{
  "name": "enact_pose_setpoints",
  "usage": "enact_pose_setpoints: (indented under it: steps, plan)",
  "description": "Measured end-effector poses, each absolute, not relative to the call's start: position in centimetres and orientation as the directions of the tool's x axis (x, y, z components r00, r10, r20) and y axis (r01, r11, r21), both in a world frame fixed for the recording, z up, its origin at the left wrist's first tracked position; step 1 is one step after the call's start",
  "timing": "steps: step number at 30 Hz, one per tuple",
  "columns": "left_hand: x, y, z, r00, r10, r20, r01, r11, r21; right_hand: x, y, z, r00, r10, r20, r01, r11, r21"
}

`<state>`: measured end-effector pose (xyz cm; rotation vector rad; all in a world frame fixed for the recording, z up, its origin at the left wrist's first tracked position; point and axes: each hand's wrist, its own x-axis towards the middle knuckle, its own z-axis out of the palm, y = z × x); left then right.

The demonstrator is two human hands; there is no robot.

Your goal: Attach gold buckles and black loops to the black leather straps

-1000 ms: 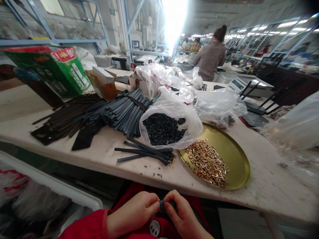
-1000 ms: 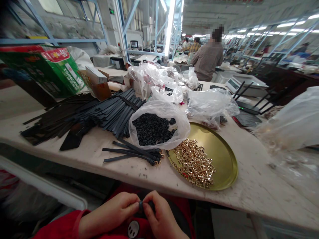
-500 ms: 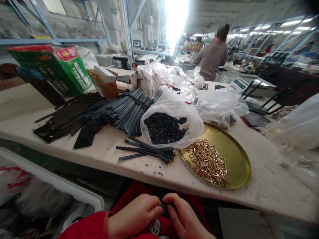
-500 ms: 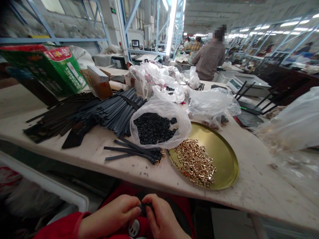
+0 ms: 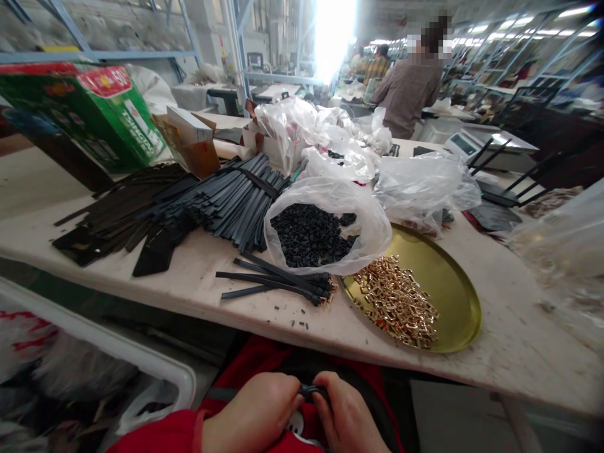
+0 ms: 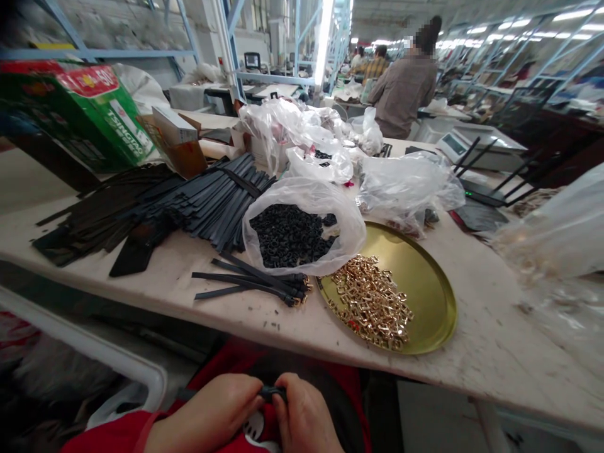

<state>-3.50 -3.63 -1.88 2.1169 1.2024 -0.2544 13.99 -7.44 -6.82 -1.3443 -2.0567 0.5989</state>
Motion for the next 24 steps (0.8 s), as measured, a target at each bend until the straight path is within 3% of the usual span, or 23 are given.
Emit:
enact_pose_setpoints:
  steps: [4, 7, 10, 14, 16, 24]
  plan:
    - [-2.9, -4.1, -2.5, 0.61, 0.608, -0.508, 0.79, -0.41, 0.457, 13.7, -7.3, -6.8, -0.365, 0.872, 0.327, 0.652, 0.49, -0.578]
    - [-2.6, -4.2, -2.1, 0.579, 0.595, -0.557, 0.812, -0.359, 0.461, 13.4, -7.3, -7.3, -0.394, 0.838, 0.376, 0.657, 0.544, -0.522]
    - [-3.1, -3.9, -0.9, 0.561, 0.598, -0.572, 0.811, -0.26, 0.524, 13.3, -7.6, -7.8, -0.371, 0.844, 0.388, 0.639, 0.535, -0.553]
    - [-4.7, -2.9, 0.4, 0.611, 0.601, -0.515, 0.642, 0.005, 0.767, 13.6, -7.9, -7.5, -0.378, 0.9, 0.216, 0.549, 0.406, -0.73]
    - [-5.3, -2.4, 0.1, 0.617, 0.596, -0.514, 0.59, 0.083, 0.803, 13.8, -7.9, -7.1, -0.411, 0.904, 0.118, 0.497, 0.33, -0.803]
    - [-5.2, -3.3, -1.4, 0.656, 0.584, -0.478, 0.63, -0.074, 0.773, 14.1, -8.7, -6.1, -0.504, 0.855, -0.122, 0.369, 0.086, -0.925]
